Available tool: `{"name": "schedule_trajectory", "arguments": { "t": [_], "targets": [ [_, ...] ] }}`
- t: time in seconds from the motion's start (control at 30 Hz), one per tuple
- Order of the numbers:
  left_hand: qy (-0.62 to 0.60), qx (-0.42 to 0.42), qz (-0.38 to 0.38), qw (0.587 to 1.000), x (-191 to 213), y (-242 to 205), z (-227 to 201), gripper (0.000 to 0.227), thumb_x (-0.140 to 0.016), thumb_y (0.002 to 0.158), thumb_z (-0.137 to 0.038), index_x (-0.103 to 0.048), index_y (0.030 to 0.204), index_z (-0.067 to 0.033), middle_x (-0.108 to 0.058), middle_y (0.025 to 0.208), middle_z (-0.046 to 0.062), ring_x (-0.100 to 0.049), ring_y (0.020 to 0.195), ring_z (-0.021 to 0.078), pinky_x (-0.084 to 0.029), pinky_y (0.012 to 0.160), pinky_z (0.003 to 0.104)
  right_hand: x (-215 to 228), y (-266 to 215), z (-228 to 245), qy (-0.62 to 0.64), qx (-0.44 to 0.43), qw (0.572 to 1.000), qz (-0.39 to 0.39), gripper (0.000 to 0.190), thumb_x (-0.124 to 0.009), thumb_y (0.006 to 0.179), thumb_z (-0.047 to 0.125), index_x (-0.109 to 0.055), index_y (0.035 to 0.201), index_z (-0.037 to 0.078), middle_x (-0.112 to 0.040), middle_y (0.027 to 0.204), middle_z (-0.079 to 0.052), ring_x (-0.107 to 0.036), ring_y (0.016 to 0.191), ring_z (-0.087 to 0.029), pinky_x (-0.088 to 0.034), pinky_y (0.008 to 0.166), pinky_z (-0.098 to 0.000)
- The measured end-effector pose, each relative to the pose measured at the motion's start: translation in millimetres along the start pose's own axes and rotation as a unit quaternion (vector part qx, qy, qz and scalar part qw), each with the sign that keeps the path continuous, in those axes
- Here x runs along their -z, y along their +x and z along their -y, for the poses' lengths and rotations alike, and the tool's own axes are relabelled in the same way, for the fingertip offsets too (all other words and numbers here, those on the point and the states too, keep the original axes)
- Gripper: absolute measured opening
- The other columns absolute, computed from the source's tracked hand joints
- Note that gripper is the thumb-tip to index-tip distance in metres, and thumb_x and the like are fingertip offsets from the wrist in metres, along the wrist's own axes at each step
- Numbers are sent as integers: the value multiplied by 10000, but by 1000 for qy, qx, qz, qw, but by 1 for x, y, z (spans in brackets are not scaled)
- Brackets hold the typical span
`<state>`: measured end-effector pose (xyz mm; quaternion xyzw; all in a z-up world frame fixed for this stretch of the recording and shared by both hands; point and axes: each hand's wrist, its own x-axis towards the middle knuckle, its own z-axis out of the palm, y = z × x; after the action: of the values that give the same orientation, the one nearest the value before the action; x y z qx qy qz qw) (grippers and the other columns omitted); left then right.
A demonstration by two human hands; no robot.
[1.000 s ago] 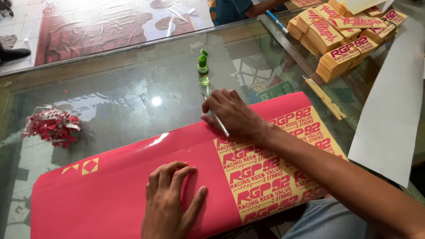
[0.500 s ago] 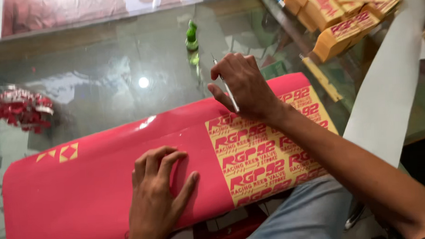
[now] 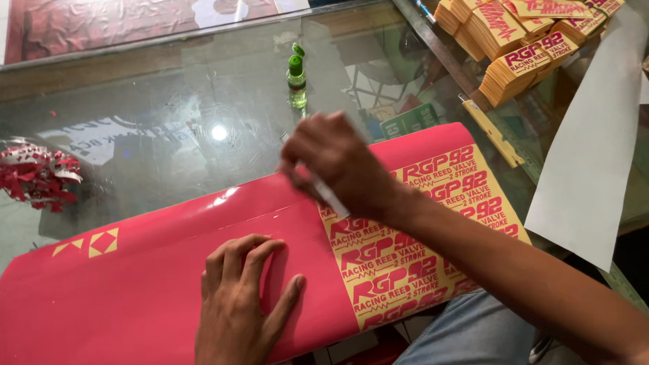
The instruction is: The person uses a silver craft knife to carefully cut out individual red and yellow 'RGP 92' stickers from a larger sheet of pink vinyl. They hold the vinyl sheet steady with their left hand while tracing the outlines of the text with the blade in their right hand.
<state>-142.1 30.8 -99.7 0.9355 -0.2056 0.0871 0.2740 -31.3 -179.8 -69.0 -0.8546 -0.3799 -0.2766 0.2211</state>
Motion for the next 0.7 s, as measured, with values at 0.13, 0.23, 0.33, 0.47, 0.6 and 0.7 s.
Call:
{"name": "schedule_trajectory", "arguments": {
  "t": [0.13,0.23,0.33,0.47,0.6,0.7],
  "targets": [
    [-1,11,19,1000,-5,-1,8,518,-646,861,-464,-566,1310,-217,-530,1256,13,-436,1203,251,-404,968,452,63,-6,15,199,-215,955,-54,235,-406,1039,227,-555,1046,45,-570,858,-63,-507,686,-139,-430,584,-288],
    [19,17,34,999,-11,7,16,604,-667,828,-524,-540,1348,-245,-503,1274,36,-410,1230,264,-383,959,461,86,-31,21,290,-435,848,-81,245,-473,969,156,-550,1167,35,-684,888,-125,-625,667,-153,-540,575,-256],
    [33,23,133,990,0,32,10,720,-761,781,-495,-482,1397,-246,-466,1310,71,-381,1223,292,-420,964,506,78,-67,23,344,-508,785,-86,154,-561,946,76,-665,951,-37,-714,860,-152,-667,645,-180,-539,485,-258],
    [17,-115,225,967,10,86,-10,917,-894,673,-326,-423,1430,-112,-485,1324,110,-416,1233,299,-337,1069,500,61,-87,29,318,-547,768,-100,87,-641,901,58,-674,938,-12,-742,782,-161,-712,625,-203,-586,499,-271],
    [-141,-229,224,937,-14,146,-27,306,-564,956,-251,-591,1210,-82,-642,1123,88,-591,1022,255,-466,891,418,60,-90,27,311,-555,762,-119,72,-620,918,34,-613,853,5,-723,721,-158,-653,515,-181,-539,441,-265],
    [-119,-233,174,949,-64,170,-15,186,-642,885,-170,-636,1049,-82,-624,898,79,-613,933,316,-494,818,426,51,-101,16,316,-513,787,-132,118,-651,869,-32,-648,896,-146,-667,566,-236,-674,442,-206,-556,355,-282]
  ]
}}
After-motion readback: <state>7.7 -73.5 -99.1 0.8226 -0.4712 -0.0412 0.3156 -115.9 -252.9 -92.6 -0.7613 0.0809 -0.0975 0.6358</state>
